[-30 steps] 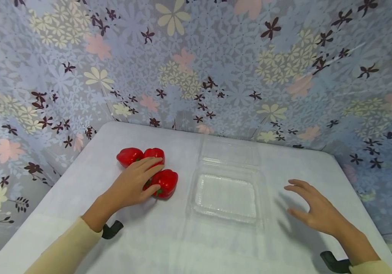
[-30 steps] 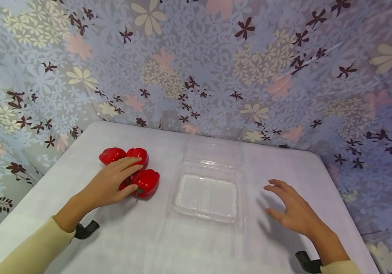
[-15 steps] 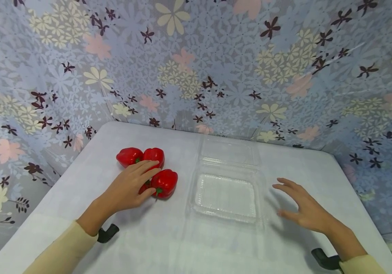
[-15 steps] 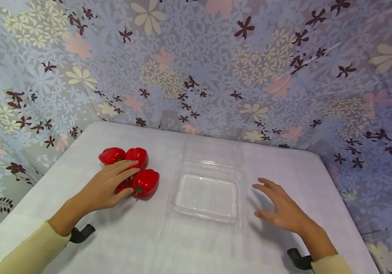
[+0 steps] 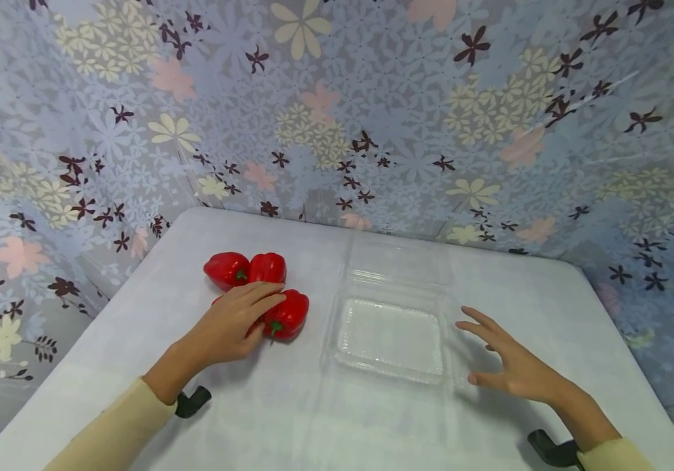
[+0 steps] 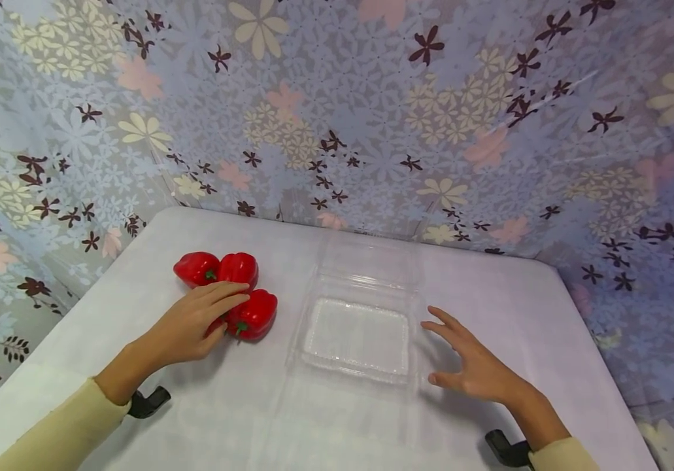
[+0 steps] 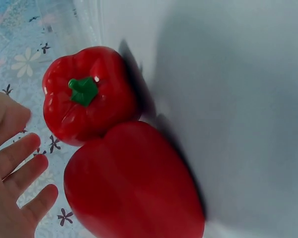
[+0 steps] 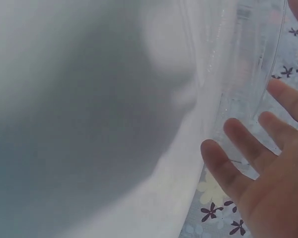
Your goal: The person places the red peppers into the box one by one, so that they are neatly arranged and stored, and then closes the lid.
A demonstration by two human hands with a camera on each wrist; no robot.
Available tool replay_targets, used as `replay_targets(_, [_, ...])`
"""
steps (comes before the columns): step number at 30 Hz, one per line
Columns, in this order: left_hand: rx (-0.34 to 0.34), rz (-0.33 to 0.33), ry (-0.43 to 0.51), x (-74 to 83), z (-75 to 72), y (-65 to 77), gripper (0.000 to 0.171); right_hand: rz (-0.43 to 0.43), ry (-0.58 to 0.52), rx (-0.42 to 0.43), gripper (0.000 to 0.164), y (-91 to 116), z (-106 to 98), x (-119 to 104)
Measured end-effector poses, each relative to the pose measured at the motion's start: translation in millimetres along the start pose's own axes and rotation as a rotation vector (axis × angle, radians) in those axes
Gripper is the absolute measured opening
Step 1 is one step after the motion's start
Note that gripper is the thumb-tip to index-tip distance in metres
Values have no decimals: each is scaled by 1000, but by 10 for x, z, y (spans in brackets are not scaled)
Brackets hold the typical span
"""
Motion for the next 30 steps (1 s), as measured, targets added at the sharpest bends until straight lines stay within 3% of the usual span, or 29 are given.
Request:
replay_targets(7, [-122,-17,1,23,49,12,72,-27,43,9,78,-29,24,2])
replay_targets(10, [-144,-27,14,24,62,17,72,-16,55,10,79,-30,26,2])
replay_targets(20, [-119,5,15,36,84,-7,70,4,61,3,80,-32,17,-14])
replay_targets(30, [-121,-16,40,42,153,-89,65,0,69,25,82,12,48,-38])
Point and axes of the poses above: each hand's wrist, its own y-axis away from the middle knuckle, its own z-axis out of the palm, x = y × z, the point moved 2 cm from there along -y, towards the middle knuckle, and after that the axes turned 7 degrees about -z, right-handed, at the moved point
